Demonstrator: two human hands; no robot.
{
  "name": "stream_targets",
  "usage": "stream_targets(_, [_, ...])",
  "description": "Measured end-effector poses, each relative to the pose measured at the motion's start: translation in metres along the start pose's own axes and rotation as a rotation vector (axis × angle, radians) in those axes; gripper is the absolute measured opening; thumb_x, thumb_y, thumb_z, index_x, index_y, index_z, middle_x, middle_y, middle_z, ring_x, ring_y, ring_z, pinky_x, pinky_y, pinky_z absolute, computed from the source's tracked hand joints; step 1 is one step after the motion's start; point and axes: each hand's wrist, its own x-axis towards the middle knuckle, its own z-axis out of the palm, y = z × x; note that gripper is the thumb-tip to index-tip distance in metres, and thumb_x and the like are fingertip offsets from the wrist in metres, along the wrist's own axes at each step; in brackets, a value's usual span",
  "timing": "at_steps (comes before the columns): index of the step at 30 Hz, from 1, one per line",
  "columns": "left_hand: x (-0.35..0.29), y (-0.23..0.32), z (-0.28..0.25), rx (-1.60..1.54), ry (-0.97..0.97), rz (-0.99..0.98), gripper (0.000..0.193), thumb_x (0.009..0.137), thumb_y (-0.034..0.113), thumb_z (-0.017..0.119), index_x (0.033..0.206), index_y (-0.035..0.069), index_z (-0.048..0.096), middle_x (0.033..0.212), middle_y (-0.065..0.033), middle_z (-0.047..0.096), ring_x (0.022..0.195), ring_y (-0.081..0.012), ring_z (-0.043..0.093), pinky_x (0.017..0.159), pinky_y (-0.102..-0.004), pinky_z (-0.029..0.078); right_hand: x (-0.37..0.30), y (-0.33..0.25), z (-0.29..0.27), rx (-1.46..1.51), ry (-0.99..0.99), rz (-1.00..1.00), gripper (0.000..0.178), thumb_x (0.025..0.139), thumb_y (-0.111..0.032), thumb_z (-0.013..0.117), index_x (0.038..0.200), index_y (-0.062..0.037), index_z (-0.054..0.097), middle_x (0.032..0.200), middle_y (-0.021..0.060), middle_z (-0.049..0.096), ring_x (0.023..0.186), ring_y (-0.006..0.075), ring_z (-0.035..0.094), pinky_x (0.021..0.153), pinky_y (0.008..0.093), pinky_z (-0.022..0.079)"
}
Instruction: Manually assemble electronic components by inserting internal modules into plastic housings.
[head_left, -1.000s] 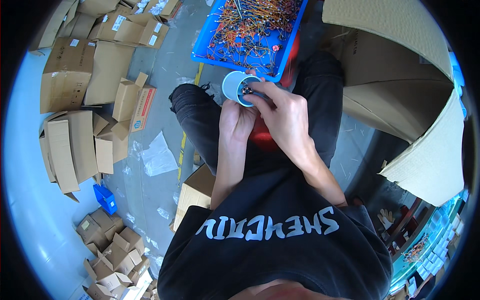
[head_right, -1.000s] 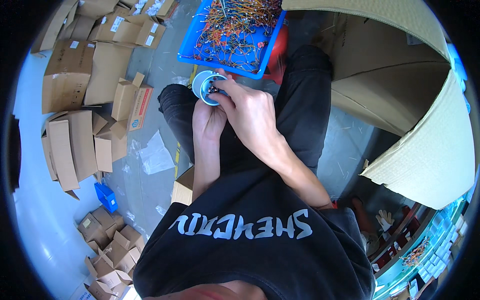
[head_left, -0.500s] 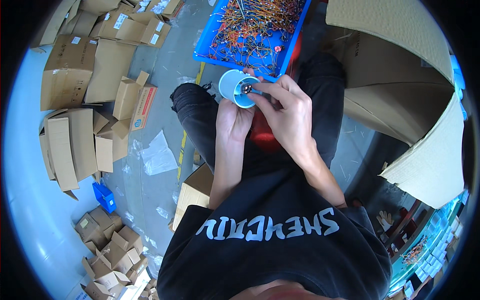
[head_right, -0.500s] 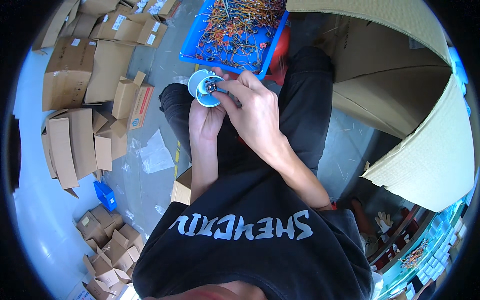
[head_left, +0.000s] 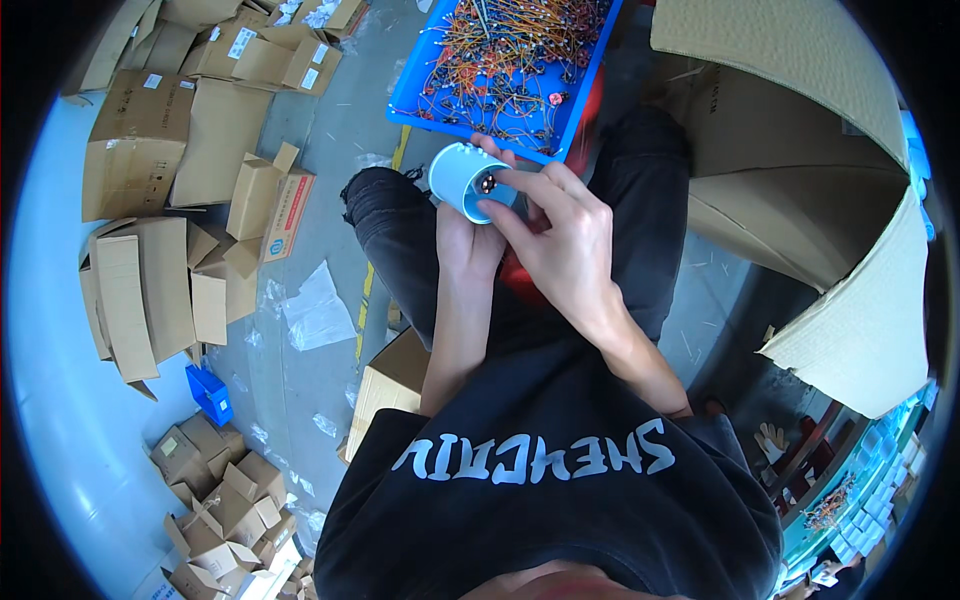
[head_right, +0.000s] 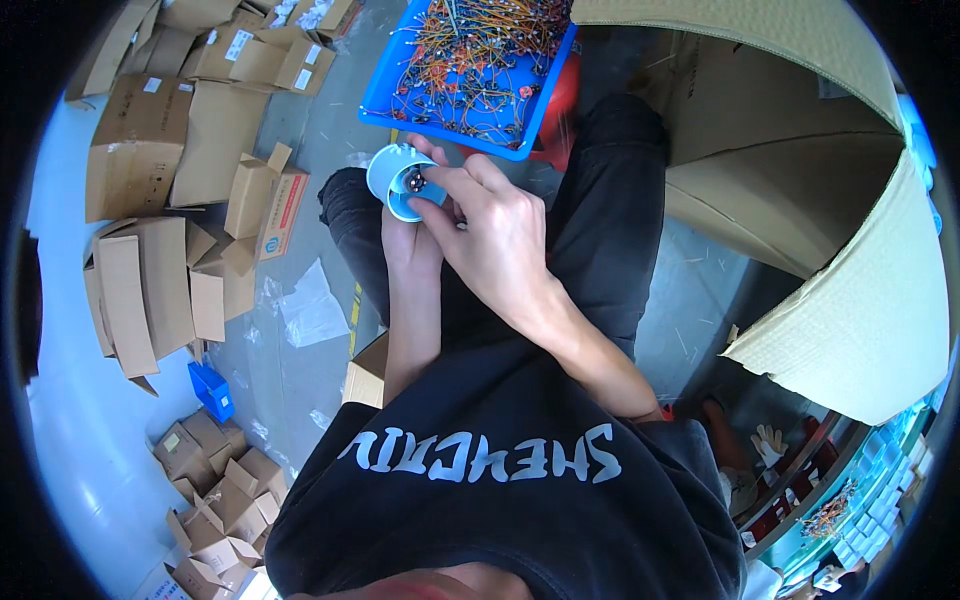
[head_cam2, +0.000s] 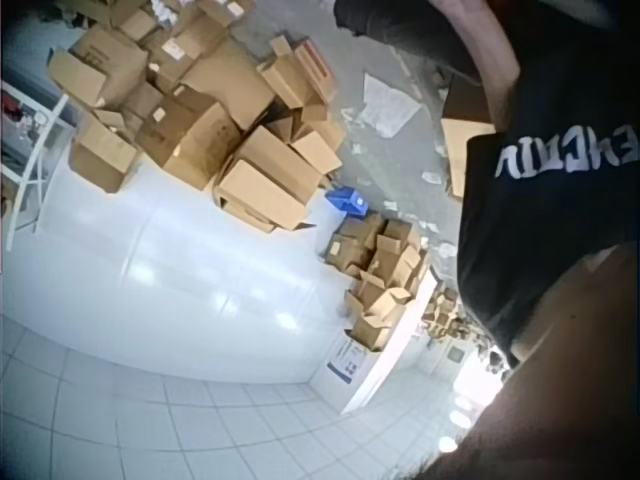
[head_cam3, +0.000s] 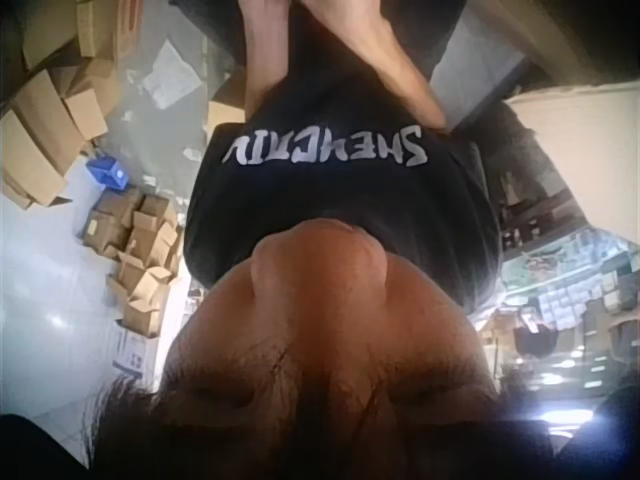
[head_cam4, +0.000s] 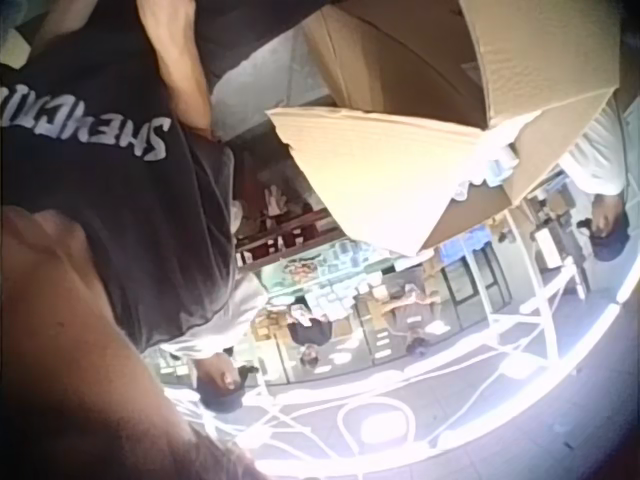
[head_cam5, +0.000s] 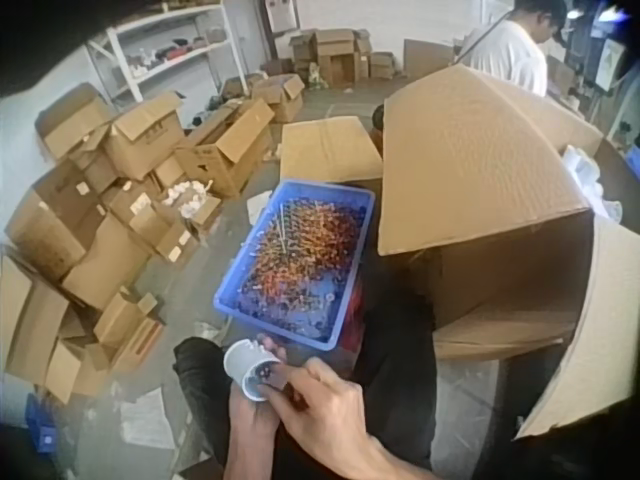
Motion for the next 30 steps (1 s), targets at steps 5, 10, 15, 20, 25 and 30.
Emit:
stream_targets(5, [0.001,-0.004,-0.006,-0.087,-0.049,0.022,0.031,0.101,0.017,0.042,0.126,0.001,0.051,0.118,-0.0136,0.062,0.109,-0.0242,0.061,0.102,-0.0362,0.048,0.001,-0.006,0.006,-0.020,0.009,0.022,0.023,0.070,-0.007,0.081,0.090,-0.0022,0.071,0.066,0.0066,0.052,0.051,0.0121,0.048,0.046,0.0263,0.041])
stream_targets(10, [0.000,-0.005,-0.004,-0.019,-0.020,0.108,0.030,0.100,0.020,0.045,0.124,0.004,0.054,0.118,-0.0122,0.063,0.107,-0.0242,0.062,0.097,-0.0354,0.050,0.000,-0.003,0.005,0.006,0.002,0.028,0.021,0.070,-0.009,0.081,0.084,-0.0007,0.068,0.066,0.0062,0.053,0.050,0.0120,0.048,0.045,0.0257,0.040])
stream_targets(15, [0.000,-0.004,-0.003,-0.011,-0.035,0.117,0.029,0.100,0.019,0.045,0.124,0.005,0.055,0.118,-0.0121,0.063,0.105,-0.0240,0.063,0.095,-0.0352,0.052,-0.001,-0.004,0.004,0.018,0.001,0.027,0.021,0.069,-0.009,0.081,0.081,-0.0002,0.067,0.067,0.0061,0.052,0.050,0.0120,0.049,0.045,0.0250,0.040])
stream_targets(20, [0.002,-0.004,-0.007,0.004,-0.063,0.118,0.031,0.100,0.020,0.046,0.124,0.004,0.055,0.118,-0.0124,0.063,0.105,-0.0237,0.063,0.094,-0.0350,0.052,0.001,-0.003,0.002,0.017,-0.004,0.000,0.020,0.071,-0.008,0.079,0.085,-0.0004,0.068,0.067,0.0062,0.052,0.050,0.0121,0.049,0.045,0.0252,0.040])
stream_targets(25, [0.002,-0.003,-0.010,0.092,-0.073,0.150,0.032,0.100,0.021,0.046,0.124,0.003,0.055,0.118,-0.0127,0.063,0.107,-0.0233,0.062,0.095,-0.0352,0.052,0.002,-0.004,0.001,0.016,-0.039,0.022,0.022,0.072,-0.007,0.078,0.090,-0.0003,0.068,0.068,0.0073,0.053,0.051,0.0142,0.051,0.047,0.0266,0.042])
stream_targets(30, [0.001,-0.002,-0.010,0.212,0.111,0.200,0.033,0.099,0.021,0.047,0.125,0.002,0.054,0.123,-0.0138,0.060,0.113,-0.0234,0.059,0.099,-0.0365,0.048,0.003,0.000,0.006,0.011,-0.067,0.014,0.024,0.072,-0.006,0.077,0.094,-0.0006,0.068,0.069,0.0081,0.054,0.052,0.0164,0.053,0.049,0.0281,0.045])
